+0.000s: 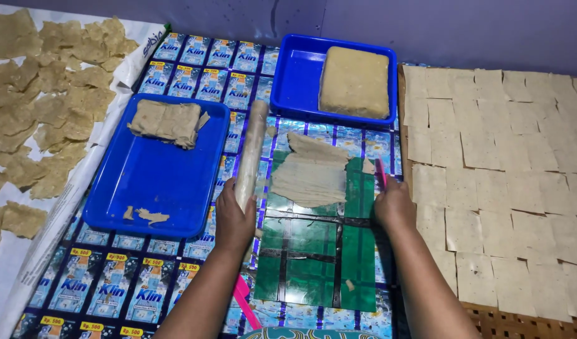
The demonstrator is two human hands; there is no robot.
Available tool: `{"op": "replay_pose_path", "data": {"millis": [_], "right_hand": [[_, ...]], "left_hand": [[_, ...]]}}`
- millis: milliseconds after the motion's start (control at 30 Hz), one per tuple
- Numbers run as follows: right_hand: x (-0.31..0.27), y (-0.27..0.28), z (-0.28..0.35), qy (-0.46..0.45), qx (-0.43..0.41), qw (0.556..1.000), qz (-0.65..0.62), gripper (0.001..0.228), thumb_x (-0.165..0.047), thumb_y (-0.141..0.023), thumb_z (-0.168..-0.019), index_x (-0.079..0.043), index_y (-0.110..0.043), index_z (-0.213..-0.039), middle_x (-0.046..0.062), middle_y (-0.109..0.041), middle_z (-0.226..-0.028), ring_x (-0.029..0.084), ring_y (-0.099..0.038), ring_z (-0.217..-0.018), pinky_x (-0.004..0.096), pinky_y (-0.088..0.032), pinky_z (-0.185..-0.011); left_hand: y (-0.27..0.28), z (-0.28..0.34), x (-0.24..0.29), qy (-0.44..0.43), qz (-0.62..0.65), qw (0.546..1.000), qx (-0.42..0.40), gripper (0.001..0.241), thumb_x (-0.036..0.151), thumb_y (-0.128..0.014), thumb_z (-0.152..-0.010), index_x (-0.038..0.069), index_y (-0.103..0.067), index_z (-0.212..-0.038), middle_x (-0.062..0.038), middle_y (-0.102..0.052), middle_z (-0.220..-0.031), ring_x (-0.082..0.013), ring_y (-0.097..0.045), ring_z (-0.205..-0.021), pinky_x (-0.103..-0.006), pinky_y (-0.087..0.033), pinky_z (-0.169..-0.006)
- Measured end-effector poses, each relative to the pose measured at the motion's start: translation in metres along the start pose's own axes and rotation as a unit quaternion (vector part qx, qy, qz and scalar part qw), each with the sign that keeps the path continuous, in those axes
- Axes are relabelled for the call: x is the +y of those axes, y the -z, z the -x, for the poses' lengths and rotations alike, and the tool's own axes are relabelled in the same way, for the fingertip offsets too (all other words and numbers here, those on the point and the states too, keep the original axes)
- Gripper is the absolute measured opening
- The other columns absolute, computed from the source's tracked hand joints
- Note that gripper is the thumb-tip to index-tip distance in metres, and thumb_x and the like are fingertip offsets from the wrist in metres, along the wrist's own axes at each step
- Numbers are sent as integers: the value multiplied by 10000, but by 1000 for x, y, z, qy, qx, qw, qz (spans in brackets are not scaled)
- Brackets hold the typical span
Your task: Rolling out dough, cutting it into squares, and placing the squares onto a bamboo drying tray.
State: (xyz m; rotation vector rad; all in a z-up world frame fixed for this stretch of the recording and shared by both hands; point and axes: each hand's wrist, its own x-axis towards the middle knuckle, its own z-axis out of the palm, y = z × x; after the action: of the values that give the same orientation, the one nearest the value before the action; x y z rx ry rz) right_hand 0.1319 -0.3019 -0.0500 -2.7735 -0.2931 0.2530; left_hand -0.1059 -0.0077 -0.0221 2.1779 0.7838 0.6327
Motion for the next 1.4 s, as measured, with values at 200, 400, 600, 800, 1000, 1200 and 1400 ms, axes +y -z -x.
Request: {"op": "replay_pose_path", "data": {"millis": [200,400,600,800,1000,1200,1400], "right_hand": [[-18,22,69,-45,-89,994,-33,643,-520,-208,-1107,-170,-367,-1622,263,-621,-1339,496,-590,-1272,626,-472,-1003],[-11,-3,102,-61,-64,994,-66,525,-374,-616,-972,-26,-526,-1355,296,-732,-1126,520,-672,-1119,637,-526,-898],[-76,4,135,-7,-135,991,12,350,-413,-401,-1028,-121,-500,-1191,272,-751,-979,513,-710,-1035,619,-541,-876],[-94,-10,140,-37,-140,988,43,340,-383,-302,-1040,-135,-439,-1228,255,-753,-987,511,-711,-1050,603,-547,-924],[-94,-27,127,-50,-123,989,66,327,-375,-273,-1044,-134,-426,-1204,230,-749,-993,485,-719,-1058,584,-559,-932],[-103,-32,104,-55,-104,991,58,361,-348,-275,-1044,-92,-421,-1253,264,-744,-1005,524,-709,-1047,605,-549,-919],[-103,-39,75,-53,-84,992,82,411,-362,-275,-1046,-85,-418,-1314,240,-745,-1019,493,-715,-1063,594,-553,-928]], "left_hand": [[-5,3,-12,-50,3,999,9,528,191,-618,-988,3,-447,-1452,-257,-550,-1357,-461,-533,-1282,-559,-437,-1090],[-13,3,-23,-69,-3,997,32,544,207,-647,-973,33,-451,-1449,-230,-564,-1340,-446,-554,-1238,-543,-459,-1068],[-13,2,-26,-82,0,996,30,542,215,-646,-969,41,-454,-1446,-205,-558,-1346,-430,-558,-1239,-536,-461,-1071],[-16,1,-35,-100,8,994,35,530,210,-650,-961,46,-465,-1429,-195,-559,-1353,-415,-568,-1239,-528,-466,-1066],[-8,3,-28,-98,1,995,23,512,196,-644,-970,29,-463,-1419,-201,-561,-1356,-405,-574,-1249,-523,-469,-1072],[-12,2,-33,-85,0,996,14,524,216,-639,-978,38,-454,-1435,-199,-541,-1383,-409,-543,-1292,-531,-447,-1092],[-12,1,-33,-79,-6,997,4,524,217,-635,-981,41,-445,-1436,-204,-537,-1380,-413,-533,-1306,-535,-445,-1097]]}}
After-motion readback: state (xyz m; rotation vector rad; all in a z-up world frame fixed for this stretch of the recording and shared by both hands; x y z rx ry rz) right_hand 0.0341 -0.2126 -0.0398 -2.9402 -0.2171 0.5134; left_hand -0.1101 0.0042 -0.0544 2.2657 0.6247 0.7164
